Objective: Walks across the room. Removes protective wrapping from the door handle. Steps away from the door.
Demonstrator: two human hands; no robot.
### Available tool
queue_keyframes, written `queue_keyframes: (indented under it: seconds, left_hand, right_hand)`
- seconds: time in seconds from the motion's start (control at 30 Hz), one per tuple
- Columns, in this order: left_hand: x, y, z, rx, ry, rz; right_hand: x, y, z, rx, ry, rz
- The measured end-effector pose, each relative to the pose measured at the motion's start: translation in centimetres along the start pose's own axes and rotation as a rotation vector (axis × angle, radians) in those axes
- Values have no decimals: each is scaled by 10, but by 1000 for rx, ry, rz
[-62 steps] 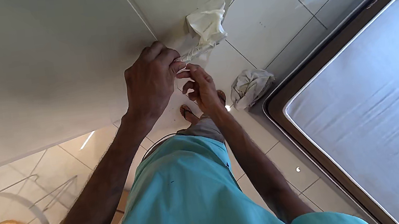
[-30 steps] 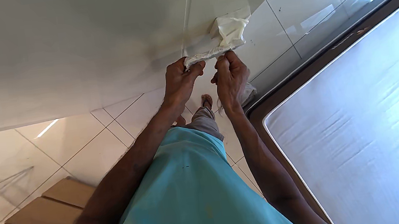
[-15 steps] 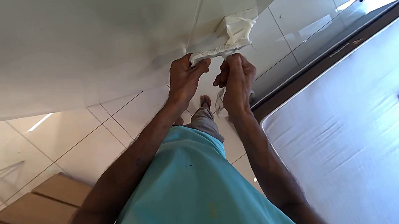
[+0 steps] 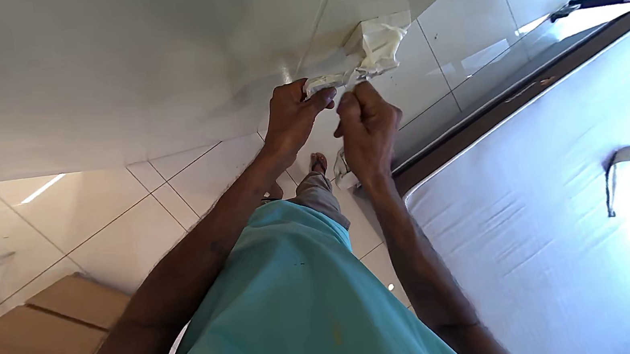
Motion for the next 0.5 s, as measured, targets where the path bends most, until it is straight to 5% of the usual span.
queue_keyframes:
  seconds: [0.27, 0.5]
  left_hand:
    - [1, 6, 3, 88, 3, 35]
    - [-3, 5, -8, 130, -23, 250]
  right_hand:
    - [-6, 3, 5, -233, 106, -70]
    - [-27, -5, 13, -131, 107, -63]
Point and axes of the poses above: each hand's wrist, its own z-axis towards the middle knuckle, its own x-axis out of the palm, y = z × x, the point moved 4 cm from there along z, towards the middle knuckle, and after that the axes turned 15 degrees about -x, right-handed, at the moved point
